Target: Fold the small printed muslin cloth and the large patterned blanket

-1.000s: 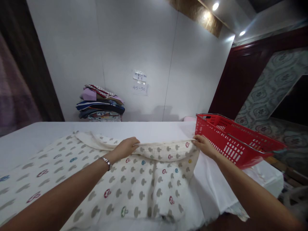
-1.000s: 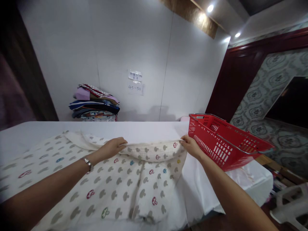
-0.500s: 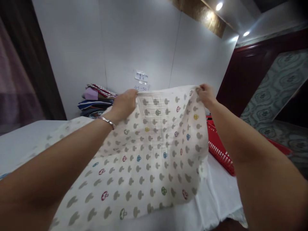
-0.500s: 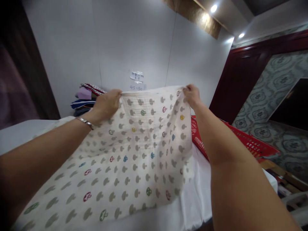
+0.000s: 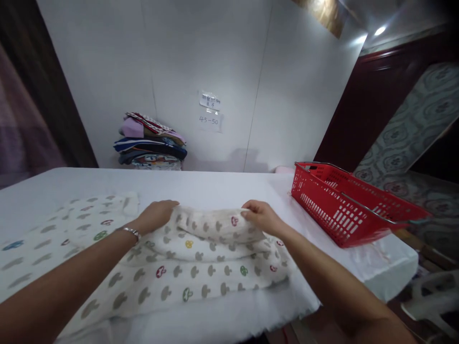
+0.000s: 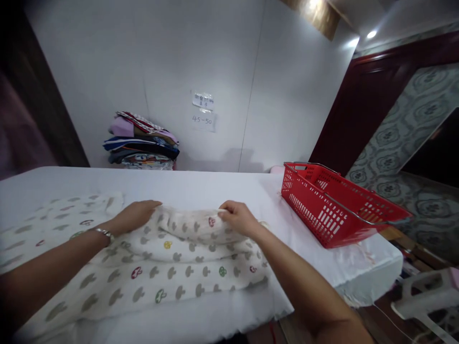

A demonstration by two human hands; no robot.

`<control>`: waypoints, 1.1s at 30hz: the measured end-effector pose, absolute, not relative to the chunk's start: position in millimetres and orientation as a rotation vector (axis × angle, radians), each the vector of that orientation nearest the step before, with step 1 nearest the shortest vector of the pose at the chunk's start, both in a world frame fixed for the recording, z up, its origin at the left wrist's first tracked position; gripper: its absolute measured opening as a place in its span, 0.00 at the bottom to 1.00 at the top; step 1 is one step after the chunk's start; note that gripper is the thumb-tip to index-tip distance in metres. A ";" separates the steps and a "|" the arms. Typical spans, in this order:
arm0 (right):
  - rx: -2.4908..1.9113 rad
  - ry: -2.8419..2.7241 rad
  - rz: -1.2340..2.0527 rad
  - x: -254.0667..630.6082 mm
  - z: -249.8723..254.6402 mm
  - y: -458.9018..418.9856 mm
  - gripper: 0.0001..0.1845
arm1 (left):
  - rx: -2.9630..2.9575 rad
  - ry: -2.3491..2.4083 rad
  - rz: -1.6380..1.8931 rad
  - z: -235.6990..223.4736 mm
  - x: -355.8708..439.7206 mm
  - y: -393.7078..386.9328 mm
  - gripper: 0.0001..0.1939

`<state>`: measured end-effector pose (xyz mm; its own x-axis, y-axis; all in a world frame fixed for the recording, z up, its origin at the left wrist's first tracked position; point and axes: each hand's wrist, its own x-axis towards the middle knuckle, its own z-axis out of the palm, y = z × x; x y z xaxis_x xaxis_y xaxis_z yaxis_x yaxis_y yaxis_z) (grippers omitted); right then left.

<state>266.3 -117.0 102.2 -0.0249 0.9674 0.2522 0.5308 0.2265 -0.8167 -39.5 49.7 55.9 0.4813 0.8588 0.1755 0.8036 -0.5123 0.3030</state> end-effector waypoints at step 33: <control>-2.142 -1.332 0.225 419.1 -28.9 -214.6 0.14 | 2.099 0.949 1.169 89.9 45.9 -76.2 0.12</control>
